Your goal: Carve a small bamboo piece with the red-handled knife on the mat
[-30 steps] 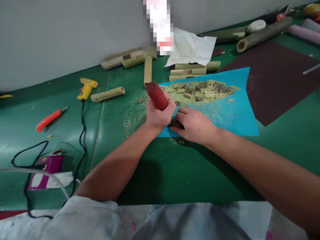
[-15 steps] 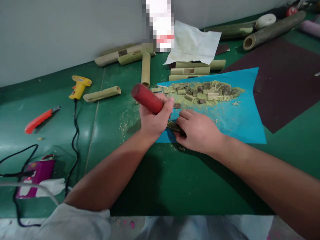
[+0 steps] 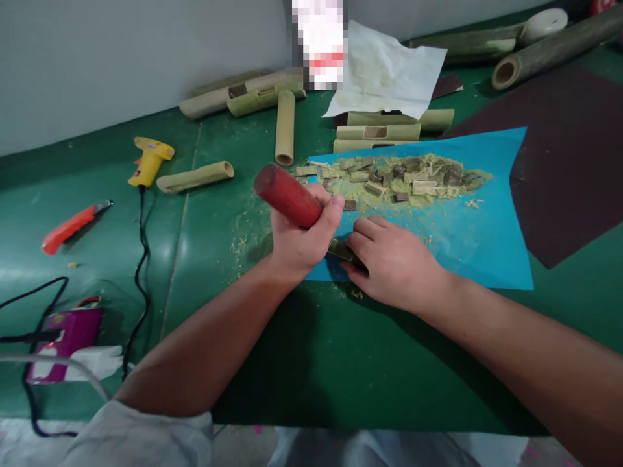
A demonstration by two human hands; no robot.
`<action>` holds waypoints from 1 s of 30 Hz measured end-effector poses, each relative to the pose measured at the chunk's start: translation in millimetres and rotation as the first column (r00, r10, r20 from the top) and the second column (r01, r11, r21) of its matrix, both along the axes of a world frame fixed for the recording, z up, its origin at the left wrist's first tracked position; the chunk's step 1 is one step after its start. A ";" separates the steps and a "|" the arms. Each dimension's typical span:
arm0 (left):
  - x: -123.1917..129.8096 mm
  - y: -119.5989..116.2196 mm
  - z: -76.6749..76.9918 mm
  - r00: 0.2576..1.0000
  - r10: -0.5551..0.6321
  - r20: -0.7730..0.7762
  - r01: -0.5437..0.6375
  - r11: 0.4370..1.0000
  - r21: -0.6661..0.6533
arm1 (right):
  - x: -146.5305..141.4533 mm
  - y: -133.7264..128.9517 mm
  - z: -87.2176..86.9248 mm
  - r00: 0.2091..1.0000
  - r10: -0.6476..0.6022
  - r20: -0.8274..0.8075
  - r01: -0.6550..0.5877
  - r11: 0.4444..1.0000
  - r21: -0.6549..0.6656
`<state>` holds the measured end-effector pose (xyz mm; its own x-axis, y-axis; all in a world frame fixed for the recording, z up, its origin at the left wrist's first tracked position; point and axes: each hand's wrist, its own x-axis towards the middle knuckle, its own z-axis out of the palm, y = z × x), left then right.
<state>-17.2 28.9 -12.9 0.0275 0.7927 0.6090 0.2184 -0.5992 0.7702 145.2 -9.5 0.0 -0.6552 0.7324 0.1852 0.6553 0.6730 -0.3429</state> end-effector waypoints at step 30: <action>-4.3 0.2 -0.3 0.998 -0.029 -0.061 0.032 0.998 0.048 | -0.6 -0.5 4.7 0.999 0.001 0.044 0.000 1.000 -0.024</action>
<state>-21.5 29.1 -13.2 0.0894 0.7603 0.6434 0.2449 -0.6429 0.7257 144.7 -10.0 4.7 -0.6625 0.7361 0.1387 0.6699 0.6651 -0.3299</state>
